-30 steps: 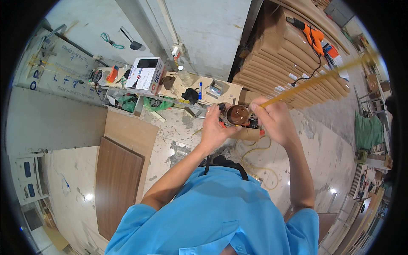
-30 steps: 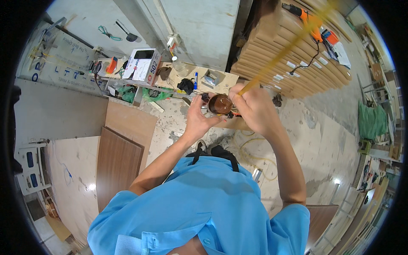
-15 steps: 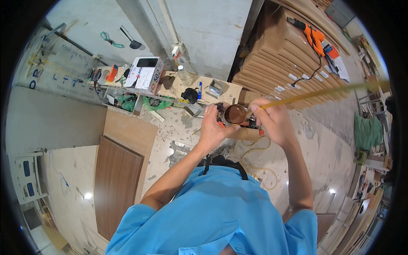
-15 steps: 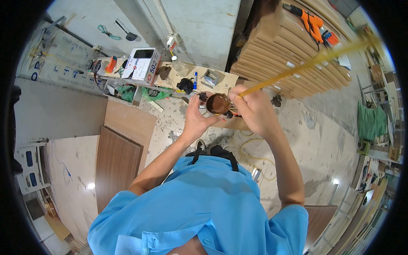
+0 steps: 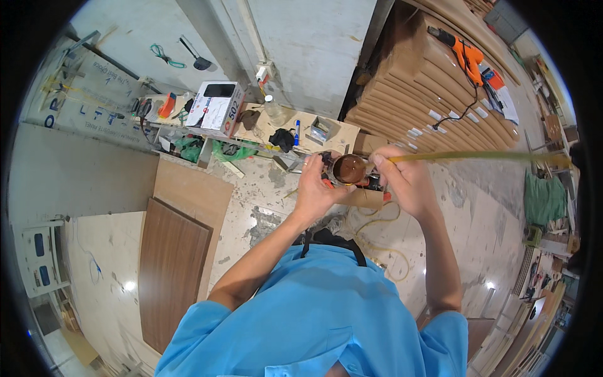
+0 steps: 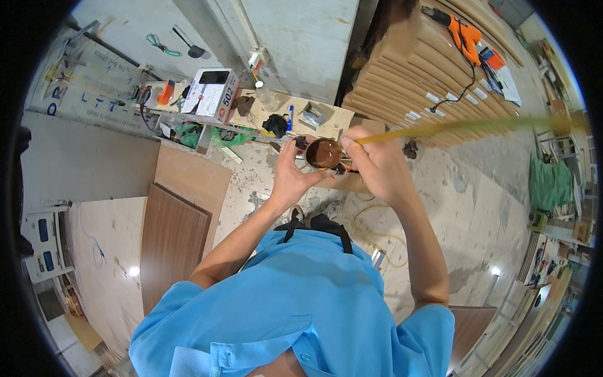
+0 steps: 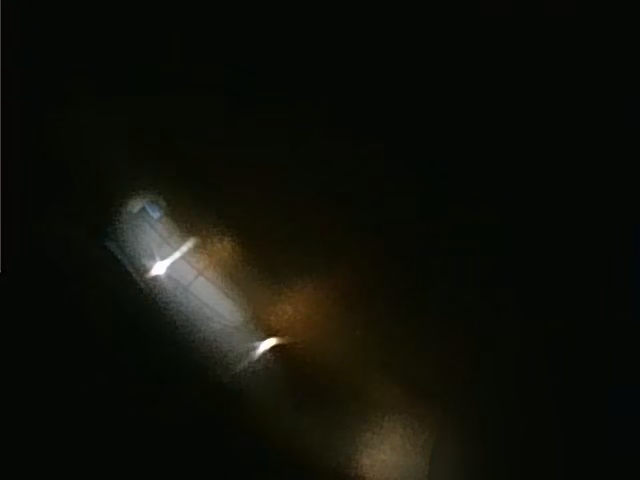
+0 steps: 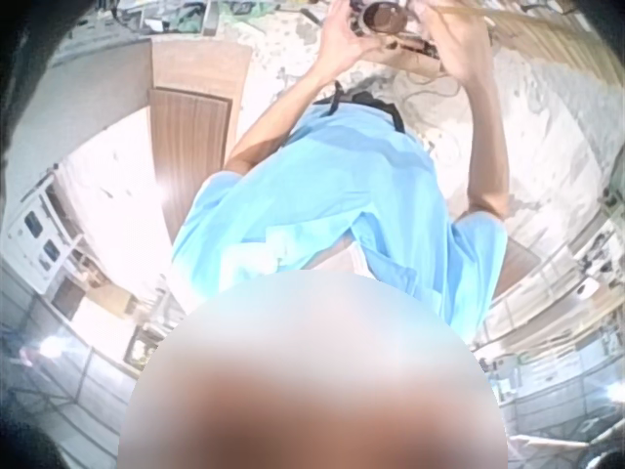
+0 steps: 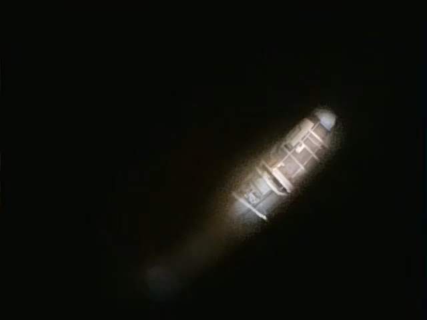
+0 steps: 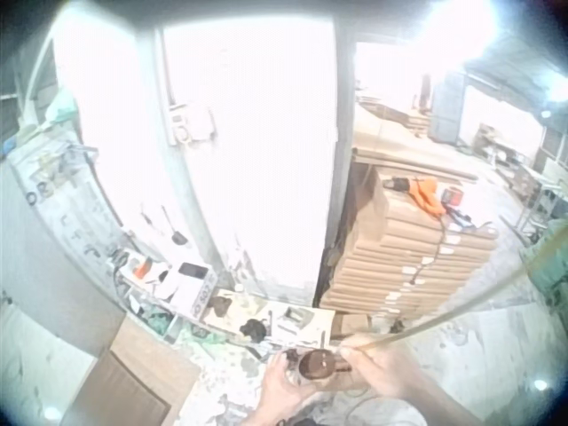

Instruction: The person mixes a brown liquid in a small container using a stick, then pours more liquid from a yellow bottle into the same container. They stir again and wipe the edge of a wooden tabletop with a black cloth while holding the container.

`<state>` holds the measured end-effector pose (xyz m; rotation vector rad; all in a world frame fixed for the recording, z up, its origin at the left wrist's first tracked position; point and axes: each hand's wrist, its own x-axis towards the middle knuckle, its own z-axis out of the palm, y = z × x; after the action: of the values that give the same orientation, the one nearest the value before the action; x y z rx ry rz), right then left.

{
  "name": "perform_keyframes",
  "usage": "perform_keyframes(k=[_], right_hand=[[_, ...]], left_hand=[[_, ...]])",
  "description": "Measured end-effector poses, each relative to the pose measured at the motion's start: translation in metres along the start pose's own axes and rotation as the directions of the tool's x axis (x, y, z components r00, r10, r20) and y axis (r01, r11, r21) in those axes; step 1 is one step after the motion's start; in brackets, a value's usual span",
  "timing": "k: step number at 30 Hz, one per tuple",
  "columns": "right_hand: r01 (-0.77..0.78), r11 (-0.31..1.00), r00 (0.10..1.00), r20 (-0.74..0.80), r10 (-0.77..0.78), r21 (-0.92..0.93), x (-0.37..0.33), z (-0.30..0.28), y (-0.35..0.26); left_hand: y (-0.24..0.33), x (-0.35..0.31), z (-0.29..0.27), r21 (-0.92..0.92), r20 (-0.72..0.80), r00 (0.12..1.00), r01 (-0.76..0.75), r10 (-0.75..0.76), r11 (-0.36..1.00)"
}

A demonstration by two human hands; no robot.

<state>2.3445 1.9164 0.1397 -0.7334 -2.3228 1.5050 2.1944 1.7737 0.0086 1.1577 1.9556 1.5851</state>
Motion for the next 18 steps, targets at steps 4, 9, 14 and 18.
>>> perform_keyframes(k=[4,9,14,18], right_hand=[[-0.032,0.995,0.997,0.071,0.026,0.091,0.0006,-0.0009,-0.0014],[-0.007,0.999,1.000,0.024,0.008,-0.038,0.0008,-0.0011,-0.0011],[0.021,0.998,1.000,-0.024,-0.020,0.063,-0.0018,0.0003,-0.0038],[-0.026,1.000,0.998,0.060,0.026,-0.009,-0.0031,-0.0001,-0.0020]], left_hand=[[-0.0014,0.0004,0.0009,0.021,0.004,1.000,-0.018,0.018,1.000],[-0.0019,0.0000,0.0018,0.016,-0.014,0.999,-0.042,0.043,0.999],[-0.0014,0.0012,0.0029,0.000,-0.001,1.000,-0.028,0.028,1.000],[-0.0018,0.0021,0.0022,0.038,0.004,0.998,-0.067,0.067,0.997]])
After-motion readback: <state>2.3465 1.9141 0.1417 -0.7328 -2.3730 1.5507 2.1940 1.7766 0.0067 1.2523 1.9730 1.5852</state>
